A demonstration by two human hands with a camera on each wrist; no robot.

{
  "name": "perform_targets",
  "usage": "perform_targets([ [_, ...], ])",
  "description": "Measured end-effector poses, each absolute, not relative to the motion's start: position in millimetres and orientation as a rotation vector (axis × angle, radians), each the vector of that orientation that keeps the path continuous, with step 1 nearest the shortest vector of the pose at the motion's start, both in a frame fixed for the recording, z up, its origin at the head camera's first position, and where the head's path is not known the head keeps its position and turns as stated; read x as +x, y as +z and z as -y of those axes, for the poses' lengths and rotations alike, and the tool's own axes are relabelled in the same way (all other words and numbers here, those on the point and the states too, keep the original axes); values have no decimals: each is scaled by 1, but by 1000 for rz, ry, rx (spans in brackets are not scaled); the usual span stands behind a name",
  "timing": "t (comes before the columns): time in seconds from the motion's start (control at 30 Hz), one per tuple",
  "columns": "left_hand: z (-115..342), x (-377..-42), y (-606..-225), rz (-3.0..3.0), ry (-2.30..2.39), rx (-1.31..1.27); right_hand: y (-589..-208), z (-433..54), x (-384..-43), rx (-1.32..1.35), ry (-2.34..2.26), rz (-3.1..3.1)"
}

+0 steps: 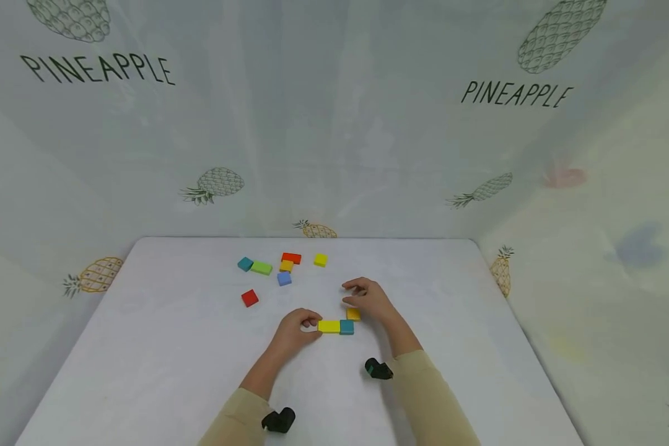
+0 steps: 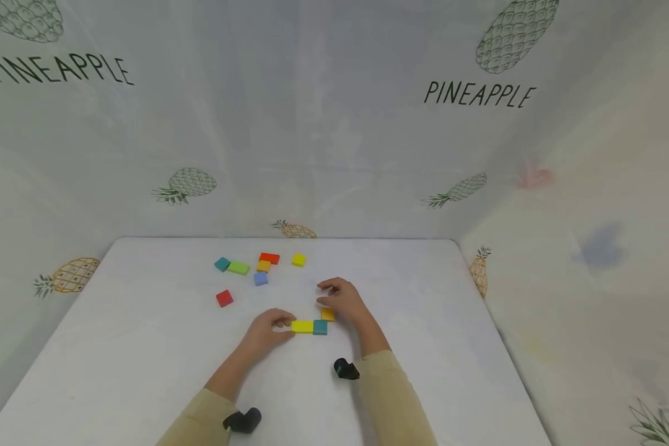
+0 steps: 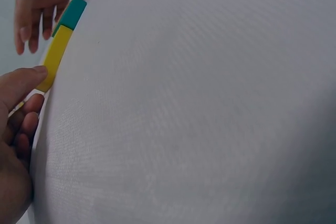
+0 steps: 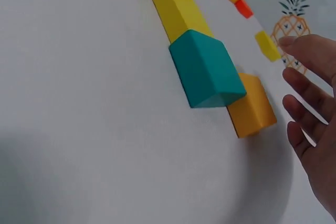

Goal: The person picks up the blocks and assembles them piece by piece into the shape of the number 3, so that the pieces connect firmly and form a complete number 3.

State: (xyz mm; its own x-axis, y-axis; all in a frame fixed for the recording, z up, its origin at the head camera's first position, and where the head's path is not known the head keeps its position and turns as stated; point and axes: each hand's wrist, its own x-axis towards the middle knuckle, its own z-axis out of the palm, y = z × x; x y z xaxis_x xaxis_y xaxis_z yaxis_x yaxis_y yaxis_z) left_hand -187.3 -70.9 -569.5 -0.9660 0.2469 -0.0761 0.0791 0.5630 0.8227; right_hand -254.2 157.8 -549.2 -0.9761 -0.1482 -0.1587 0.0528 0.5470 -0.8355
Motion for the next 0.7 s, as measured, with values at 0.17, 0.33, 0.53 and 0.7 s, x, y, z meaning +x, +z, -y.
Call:
perform_targets([
  [0.17, 70, -189, -570, -2616, 1337, 276, -543, -143, -274, -86, -1358, -2600],
  [0.33, 69, -189, -569, -2610, 1330, 280, -536, -132, -290, -130, -1341, -2618],
  [0.53, 68, -187, -568, -2598, 1335, 273, -535, -122, -308, -183, -1290, -2643],
  [0.7, 71, -186, -569, -2617, 1312, 263, -536, -114, -320, -315, -1211, -2692],
])
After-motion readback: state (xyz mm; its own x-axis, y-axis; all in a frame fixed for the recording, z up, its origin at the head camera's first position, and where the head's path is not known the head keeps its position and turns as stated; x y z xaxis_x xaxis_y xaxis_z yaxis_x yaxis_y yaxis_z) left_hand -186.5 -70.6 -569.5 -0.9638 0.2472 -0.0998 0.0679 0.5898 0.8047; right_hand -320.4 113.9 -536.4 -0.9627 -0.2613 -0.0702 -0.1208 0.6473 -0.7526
